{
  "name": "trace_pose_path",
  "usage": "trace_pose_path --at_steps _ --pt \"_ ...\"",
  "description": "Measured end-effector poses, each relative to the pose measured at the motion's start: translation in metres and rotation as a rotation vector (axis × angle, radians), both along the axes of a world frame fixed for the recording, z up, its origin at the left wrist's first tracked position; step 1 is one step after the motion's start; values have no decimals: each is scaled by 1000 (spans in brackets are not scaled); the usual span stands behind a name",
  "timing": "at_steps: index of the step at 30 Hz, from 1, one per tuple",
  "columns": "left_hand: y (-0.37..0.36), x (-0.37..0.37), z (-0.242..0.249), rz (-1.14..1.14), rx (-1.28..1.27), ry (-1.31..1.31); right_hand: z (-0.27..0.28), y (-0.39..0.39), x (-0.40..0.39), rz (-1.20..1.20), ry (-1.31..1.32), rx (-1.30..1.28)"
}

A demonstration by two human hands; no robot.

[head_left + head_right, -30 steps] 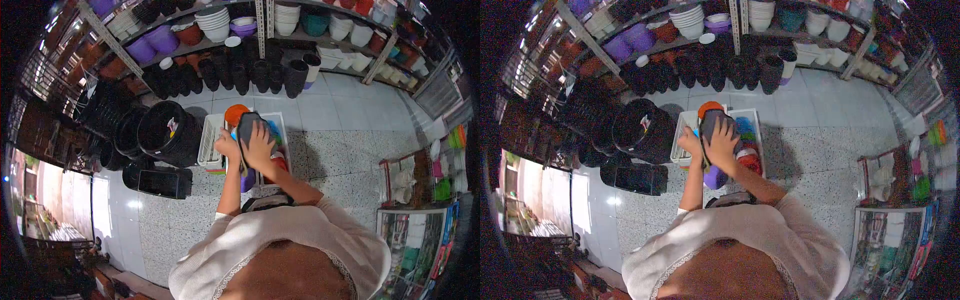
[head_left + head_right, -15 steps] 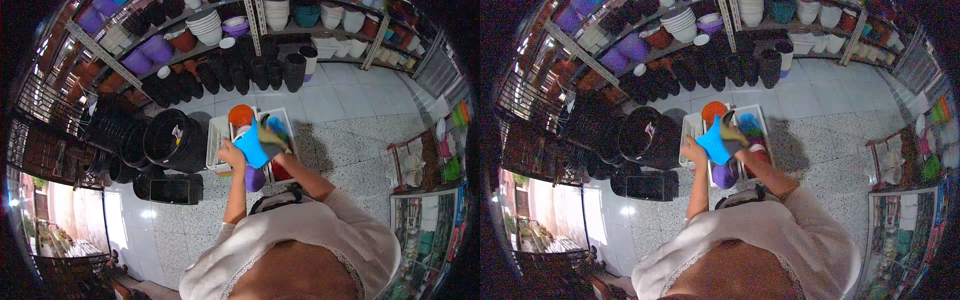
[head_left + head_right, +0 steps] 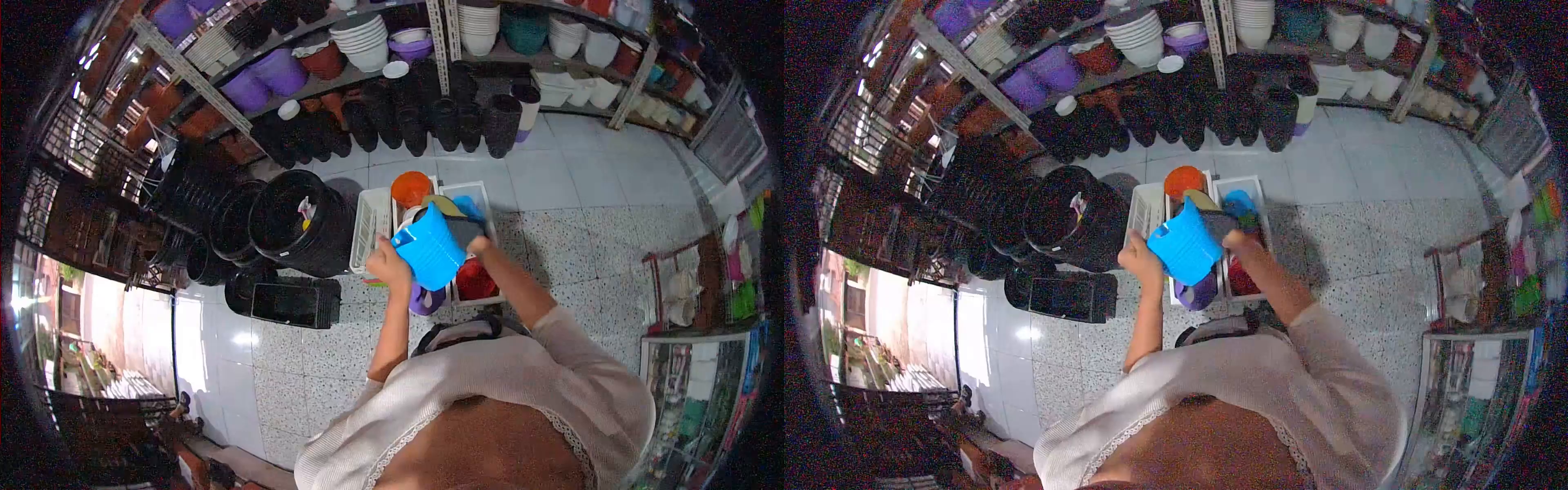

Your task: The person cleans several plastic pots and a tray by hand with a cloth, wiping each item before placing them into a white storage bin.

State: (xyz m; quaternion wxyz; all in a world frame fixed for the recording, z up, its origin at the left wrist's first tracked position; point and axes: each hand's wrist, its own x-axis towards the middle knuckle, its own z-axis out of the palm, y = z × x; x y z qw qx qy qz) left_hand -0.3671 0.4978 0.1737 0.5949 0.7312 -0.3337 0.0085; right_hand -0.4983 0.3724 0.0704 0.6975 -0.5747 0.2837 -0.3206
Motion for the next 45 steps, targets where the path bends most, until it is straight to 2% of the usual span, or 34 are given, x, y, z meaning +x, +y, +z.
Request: trace_pose_path --at_steps 2,5,6,7,8,11,12,15,18,20,24,27,28,30,31,32,34,35,37,38,41,42,43,45 --pt "0 13 -9 35 -12 25 23 19 11 -164 260 -202" --pt "-6 12 -17 76 105 -171 64 74 44 -477 764 -537" --pt "-5 3 -5 111 130 -201 69 87 52 -558 862 -621" --pt "-12 10 -25 115 144 -298 69 92 56 -558 878 -689" --pt "-14 9 -29 116 162 -230 69 90 54 -533 880 -768" --pt "-6 2 -23 71 192 -103 72 74 40 -427 599 -877" --pt "-4 2 -22 49 195 -78 69 65 39 -392 518 -844" --pt "3 5 -19 34 89 10 52 27 32 -89 29 -603" --pt "8 -2 -20 -22 -81 222 37 -3 16 130 -102 -231" --pt "12 -7 -19 -49 -155 356 29 -9 4 130 -132 -107" --pt "11 6 -54 -29 -297 426 19 1 2 11 -225 29" --pt "16 25 -65 18 -110 185 17 13 2 -101 -281 73" --pt "19 29 -61 9 69 158 16 18 2 -140 -288 58" --pt "21 33 -49 -61 32 150 20 29 4 -223 -252 -75" --pt "20 35 -47 -98 14 146 24 33 5 -268 -197 -220" --pt "17 38 -50 -154 109 -175 27 37 12 -327 -99 -451" --pt "13 0 -28 -168 113 -286 36 46 26 -485 106 -900" --pt "11 -13 -19 -175 112 -344 40 52 29 -492 166 -888" --pt "5 -15 -34 -105 137 -269 47 57 33 -506 281 -866" --pt "2 -14 -44 -72 147 -232 48 55 32 -465 367 -1068" --pt "13 -6 -53 -83 122 42 45 42 27 -342 190 -1216" --pt "18 -6 -43 -84 65 254 31 34 30 -267 44 -747" --pt "22 -4 -38 -96 17 313 28 20 28 -88 72 -769" --pt "30 1 -32 -119 -72 429 20 4 18 136 44 -496"
